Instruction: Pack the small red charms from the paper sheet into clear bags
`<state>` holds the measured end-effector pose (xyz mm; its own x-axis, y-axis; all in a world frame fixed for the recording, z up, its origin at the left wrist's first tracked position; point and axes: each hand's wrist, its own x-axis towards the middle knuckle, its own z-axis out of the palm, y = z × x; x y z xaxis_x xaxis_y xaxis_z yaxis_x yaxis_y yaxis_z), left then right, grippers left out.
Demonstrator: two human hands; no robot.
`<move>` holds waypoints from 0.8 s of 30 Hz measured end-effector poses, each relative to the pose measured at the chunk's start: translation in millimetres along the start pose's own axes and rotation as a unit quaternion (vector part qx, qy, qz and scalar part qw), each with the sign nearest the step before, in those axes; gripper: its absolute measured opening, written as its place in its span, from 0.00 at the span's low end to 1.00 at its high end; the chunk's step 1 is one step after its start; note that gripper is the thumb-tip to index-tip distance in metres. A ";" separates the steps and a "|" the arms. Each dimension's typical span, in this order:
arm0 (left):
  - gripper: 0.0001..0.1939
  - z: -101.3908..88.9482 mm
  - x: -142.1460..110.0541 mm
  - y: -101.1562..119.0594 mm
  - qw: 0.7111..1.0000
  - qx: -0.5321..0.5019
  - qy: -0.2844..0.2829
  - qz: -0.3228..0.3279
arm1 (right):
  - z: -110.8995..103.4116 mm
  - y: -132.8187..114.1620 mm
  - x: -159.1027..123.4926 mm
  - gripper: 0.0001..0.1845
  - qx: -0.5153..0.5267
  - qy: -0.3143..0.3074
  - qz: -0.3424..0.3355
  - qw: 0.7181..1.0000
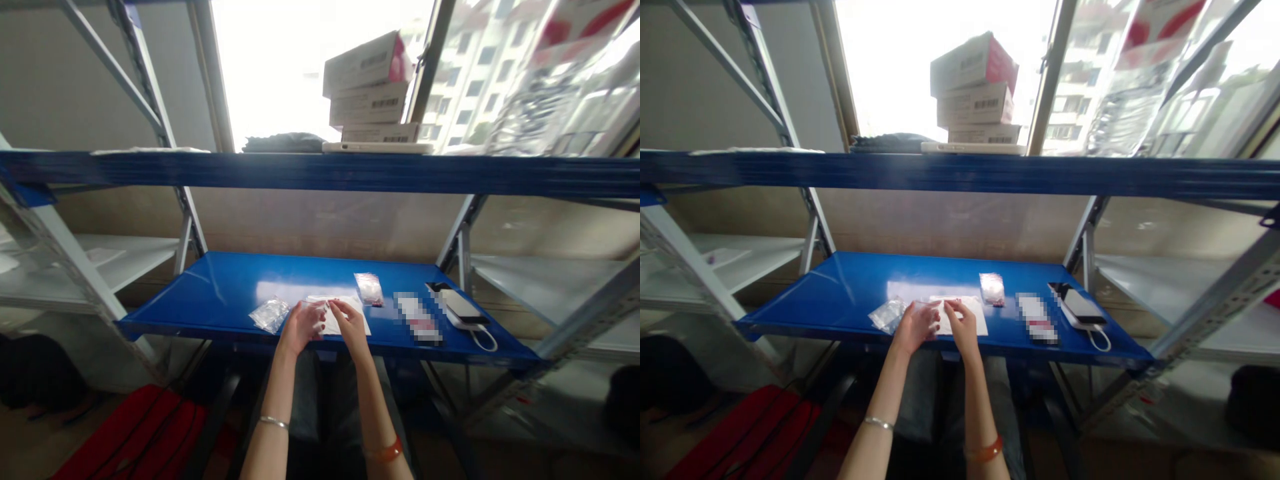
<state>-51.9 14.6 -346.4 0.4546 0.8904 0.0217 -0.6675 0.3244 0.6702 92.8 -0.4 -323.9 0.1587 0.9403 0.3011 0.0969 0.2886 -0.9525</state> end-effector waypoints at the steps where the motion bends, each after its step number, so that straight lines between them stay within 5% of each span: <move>1: 0.29 5.5 -4.4 -4.7 1.000 -0.003 -0.012 0.013 | -1.1 -5.0 -2.2 0.20 0.012 -0.022 0.001 1.000; 4: 0.24 21.9 -12.1 -10.3 0.999 0.002 -0.039 -0.001 | -7.4 -21.4 -8.6 0.21 0.042 -0.079 0.023 0.996; 8: 0.20 35.2 -16.3 -3.4 1.000 0.011 -0.012 -0.011 | -23.3 -35.3 -15.6 0.21 0.062 -0.079 0.042 0.994; 24: 0.16 46.2 -25.5 0.5 0.974 0.224 0.019 -0.026 | -52.0 -50.5 -26.2 0.18 0.018 -0.204 0.136 0.969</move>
<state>-36.5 -22.7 -312.3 0.4531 0.8905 -0.0424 -0.3168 0.2053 0.9260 134.9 -48.9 -281.3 -0.2291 0.9734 0.0026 0.0705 0.0192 -0.9973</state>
